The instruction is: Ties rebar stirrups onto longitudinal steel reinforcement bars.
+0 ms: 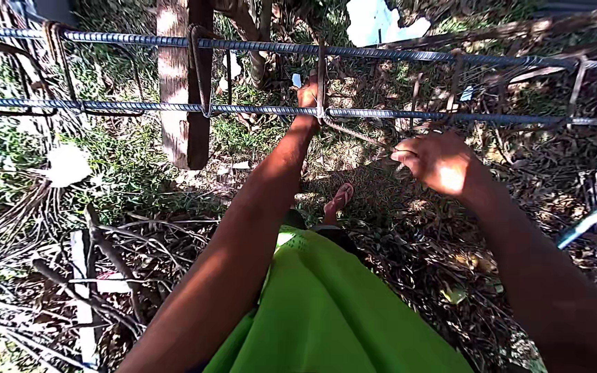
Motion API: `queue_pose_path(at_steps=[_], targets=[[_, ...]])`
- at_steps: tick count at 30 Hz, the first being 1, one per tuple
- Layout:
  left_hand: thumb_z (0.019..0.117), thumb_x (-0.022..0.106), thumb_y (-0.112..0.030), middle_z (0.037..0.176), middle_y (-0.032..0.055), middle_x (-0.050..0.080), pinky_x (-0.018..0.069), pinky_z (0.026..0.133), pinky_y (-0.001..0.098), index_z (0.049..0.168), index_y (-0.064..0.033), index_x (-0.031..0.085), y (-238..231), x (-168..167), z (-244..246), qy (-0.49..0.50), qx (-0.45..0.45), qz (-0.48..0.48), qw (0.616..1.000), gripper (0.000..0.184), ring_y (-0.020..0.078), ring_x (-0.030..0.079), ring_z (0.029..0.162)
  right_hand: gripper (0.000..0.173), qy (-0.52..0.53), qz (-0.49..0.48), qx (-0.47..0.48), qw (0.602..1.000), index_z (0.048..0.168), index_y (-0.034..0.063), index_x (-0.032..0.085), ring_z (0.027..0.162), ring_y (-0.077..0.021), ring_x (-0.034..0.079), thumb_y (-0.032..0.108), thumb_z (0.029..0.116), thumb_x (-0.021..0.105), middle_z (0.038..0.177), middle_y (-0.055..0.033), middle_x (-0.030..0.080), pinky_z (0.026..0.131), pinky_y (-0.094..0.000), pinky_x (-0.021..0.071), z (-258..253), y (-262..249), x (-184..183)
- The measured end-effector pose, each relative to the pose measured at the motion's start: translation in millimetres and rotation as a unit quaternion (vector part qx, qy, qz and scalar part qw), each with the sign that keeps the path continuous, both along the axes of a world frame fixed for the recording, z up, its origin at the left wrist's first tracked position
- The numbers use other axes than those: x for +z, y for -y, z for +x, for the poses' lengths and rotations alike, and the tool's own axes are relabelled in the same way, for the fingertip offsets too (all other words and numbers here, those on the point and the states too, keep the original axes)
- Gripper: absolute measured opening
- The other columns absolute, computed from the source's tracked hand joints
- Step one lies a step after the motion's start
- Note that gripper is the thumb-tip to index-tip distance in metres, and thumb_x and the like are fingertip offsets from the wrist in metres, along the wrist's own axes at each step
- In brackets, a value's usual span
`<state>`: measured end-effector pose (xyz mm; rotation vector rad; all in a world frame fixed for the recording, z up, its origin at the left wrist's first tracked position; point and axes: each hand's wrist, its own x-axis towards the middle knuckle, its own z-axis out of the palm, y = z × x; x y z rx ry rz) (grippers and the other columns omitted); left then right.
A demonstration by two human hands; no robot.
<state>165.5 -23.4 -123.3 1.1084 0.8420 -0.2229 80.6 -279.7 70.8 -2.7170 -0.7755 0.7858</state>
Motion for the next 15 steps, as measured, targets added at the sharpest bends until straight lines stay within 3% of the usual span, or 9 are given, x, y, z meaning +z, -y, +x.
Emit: queue_pose_path(at_steps=[4, 5, 6, 7, 8, 12, 13, 15], targets=[[0.1123, 0.034, -0.042, 0.058, -0.0034, 0.044, 0.0385, 0.043, 0.0245, 0.084, -0.0118, 0.054, -0.9, -2.0, -0.8, 0.021, -0.021, 0.022, 0.999, 0.046, 0.0079, 0.039, 0.044, 0.033, -0.021, 0.075, -0.029, 0.997, 0.111, 0.0089, 0.074, 0.105, -0.0381, 0.064, 0.038, 0.1027, 0.06, 0.105, -0.0156, 0.07, 0.092, -0.0592, 0.0501, -4.4, 10.2, -26.4], [0.1123, 0.035, -0.042, 0.057, -0.0036, 0.044, 0.0385, 0.043, 0.024, 0.083, -0.0119, 0.054, -0.7, -0.4, -1.0, 0.016, -0.023, 0.022, 0.999, 0.046, 0.0076, 0.04, 0.043, 0.036, -0.008, 0.084, -0.04, 0.996, 0.107, 0.0074, 0.072, 0.1, -0.0377, 0.065, 0.041, 0.1021, 0.061, 0.102, -0.0166, 0.068, 0.087, -0.0587, 0.0523, -11.0, 8.1, -30.1], [0.1123, 0.036, -0.041, 0.058, -0.0032, 0.045, 0.0397, 0.044, 0.0251, 0.083, -0.011, 0.055, -1.1, 0.8, -1.5, 0.011, -0.024, 0.023, 0.999, 0.046, 0.0082, 0.041, 0.044, 0.039, 0.019, 0.094, -0.045, 0.994, 0.098, 0.0071, 0.07, 0.088, -0.0356, 0.068, 0.044, 0.1018, 0.06, 0.091, -0.0156, 0.067, 0.075, -0.0571, 0.0544, -16.6, 5.4, -35.1], [0.1121, 0.036, -0.041, 0.057, -0.0035, 0.045, 0.0396, 0.044, 0.025, 0.083, -0.0111, 0.056, -1.2, 0.5, -1.8, 0.01, -0.019, 0.023, 0.999, 0.046, 0.0079, 0.041, 0.044, 0.045, 0.045, 0.105, -0.052, 0.992, 0.087, 0.0077, 0.066, 0.071, -0.0332, 0.065, 0.049, 0.1016, 0.058, 0.076, -0.0135, 0.063, 0.061, -0.0543, 0.0506, -20.7, 2.5, -42.7], [0.1119, 0.037, -0.042, 0.056, -0.0037, 0.046, 0.0394, 0.044, 0.0253, 0.081, -0.0112, 0.055, -1.2, 0.7, -1.7, 0.003, -0.018, 0.023, 1.0, 0.047, 0.008, 0.041, 0.044, 0.051, 0.058, 0.117, -0.063, 0.989, 0.081, 0.0069, 0.064, 0.063, -0.0326, 0.062, 0.053, 0.1011, 0.057, 0.067, -0.0127, 0.059, 0.055, -0.0535, 0.0465, -23.1, 0.3, -50.0], [0.1113, 0.039, -0.042, 0.058, -0.003, 0.046, 0.0393, 0.044, 0.0244, 0.083, -0.0106, 0.056, 0.4, -2.8, 0.3, -0.004, 0.005, 0.006, 1.0, 0.046, 0.008, 0.042, 0.044, 0.049, 0.021, 0.179, -0.108, 0.978, 0.078, 0.0101, 0.063, 0.055, -0.0237, 0.056, 0.052, 0.1018, 0.057, 0.064, -0.0074, 0.056, 0.05, -0.0463, 0.0458, -37.6, 0.5, -66.6], [0.1112, 0.039, -0.043, 0.058, -0.0029, 0.047, 0.0391, 0.044, 0.0249, 0.082, -0.0105, 0.057, 0.5, -3.0, 0.2, -0.006, 0.006, 0.004, 1.0, 0.047, 0.0081, 0.041, 0.044, 0.047, 0.025, 0.18, -0.102, 0.978, 0.078, 0.0099, 0.063, 0.056, -0.0239, 0.057, 0.049, 0.1025, 0.057, 0.066, -0.0077, 0.057, 0.05, -0.0458, 0.0468, -40.5, 0.4, -66.6], [0.1114, 0.038, -0.044, 0.058, -0.0029, 0.047, 0.0387, 0.044, 0.0247, 0.083, -0.0106, 0.057, 0.2, -2.3, 1.6, -0.005, 0.003, 0.006, 1.0, 0.047, 0.008, 0.041, 0.044, 0.041, 0.126, 0.141, -0.055, 0.98, 0.081, 0.0045, 0.064, 0.071, -0.0335, 0.065, 0.038, 0.1038, 0.057, 0.074, -0.0146, 0.062, 0.061, -0.0509, 0.0519, -35.5, 0.4, -61.4]])
